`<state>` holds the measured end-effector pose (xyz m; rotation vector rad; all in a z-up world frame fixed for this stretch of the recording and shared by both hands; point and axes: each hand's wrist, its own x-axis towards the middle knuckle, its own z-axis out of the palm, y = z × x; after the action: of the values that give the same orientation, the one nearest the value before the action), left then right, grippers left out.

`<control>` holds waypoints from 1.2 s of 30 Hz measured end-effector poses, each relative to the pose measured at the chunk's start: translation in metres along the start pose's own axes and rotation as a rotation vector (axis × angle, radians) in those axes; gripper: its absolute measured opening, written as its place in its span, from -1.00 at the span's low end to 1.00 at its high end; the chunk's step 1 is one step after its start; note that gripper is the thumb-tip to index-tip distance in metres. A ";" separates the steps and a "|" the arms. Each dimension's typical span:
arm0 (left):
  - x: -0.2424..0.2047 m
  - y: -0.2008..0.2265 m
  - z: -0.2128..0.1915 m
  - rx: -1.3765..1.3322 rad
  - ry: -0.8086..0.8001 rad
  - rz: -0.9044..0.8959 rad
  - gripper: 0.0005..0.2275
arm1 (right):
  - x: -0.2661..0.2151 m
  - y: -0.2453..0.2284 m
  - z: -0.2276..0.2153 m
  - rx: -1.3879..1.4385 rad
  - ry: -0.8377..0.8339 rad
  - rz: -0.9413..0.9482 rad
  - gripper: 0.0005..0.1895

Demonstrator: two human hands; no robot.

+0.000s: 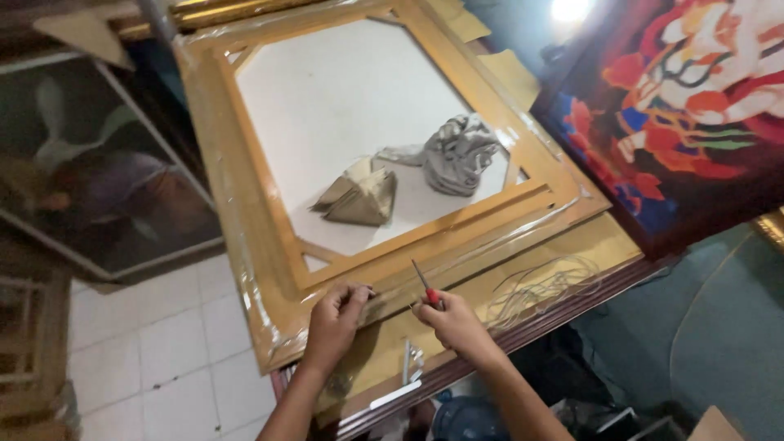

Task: Cutting and removing protective plastic wrap from a large wooden picture frame using a utility knife

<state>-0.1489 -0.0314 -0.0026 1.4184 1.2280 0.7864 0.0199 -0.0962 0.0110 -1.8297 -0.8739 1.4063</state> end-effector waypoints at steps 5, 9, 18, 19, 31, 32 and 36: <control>-0.049 -0.039 -0.081 0.123 0.030 -0.071 -0.86 | -0.015 -0.009 0.064 -0.237 -0.052 -0.032 -0.88; -0.073 -0.054 -0.122 0.087 0.004 -0.194 -0.83 | -0.019 0.006 0.102 -0.367 -0.024 -0.030 -0.86; -0.069 -0.030 -0.173 0.248 -0.251 -0.237 -0.78 | -0.026 0.033 0.136 -0.477 0.104 0.082 -0.69; -0.067 -0.025 -0.176 0.250 -0.261 -0.229 -0.78 | -0.029 0.032 0.138 -0.472 0.115 0.084 -0.69; -0.054 0.017 -0.140 0.299 -0.413 -0.129 -0.75 | -0.047 0.034 0.108 -0.290 0.331 0.030 -0.86; -0.053 0.016 -0.133 0.360 -0.425 -0.094 -0.73 | -0.047 0.033 0.103 -0.296 0.349 0.086 -0.86; -0.030 -0.027 -0.092 0.649 -0.329 0.155 -0.59 | -0.047 0.035 0.079 -0.201 0.394 0.123 -0.79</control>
<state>-0.2493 -0.0357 -0.0025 2.0910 1.1687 0.2263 -0.0627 -0.1462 -0.0092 -2.2462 -0.7273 0.9999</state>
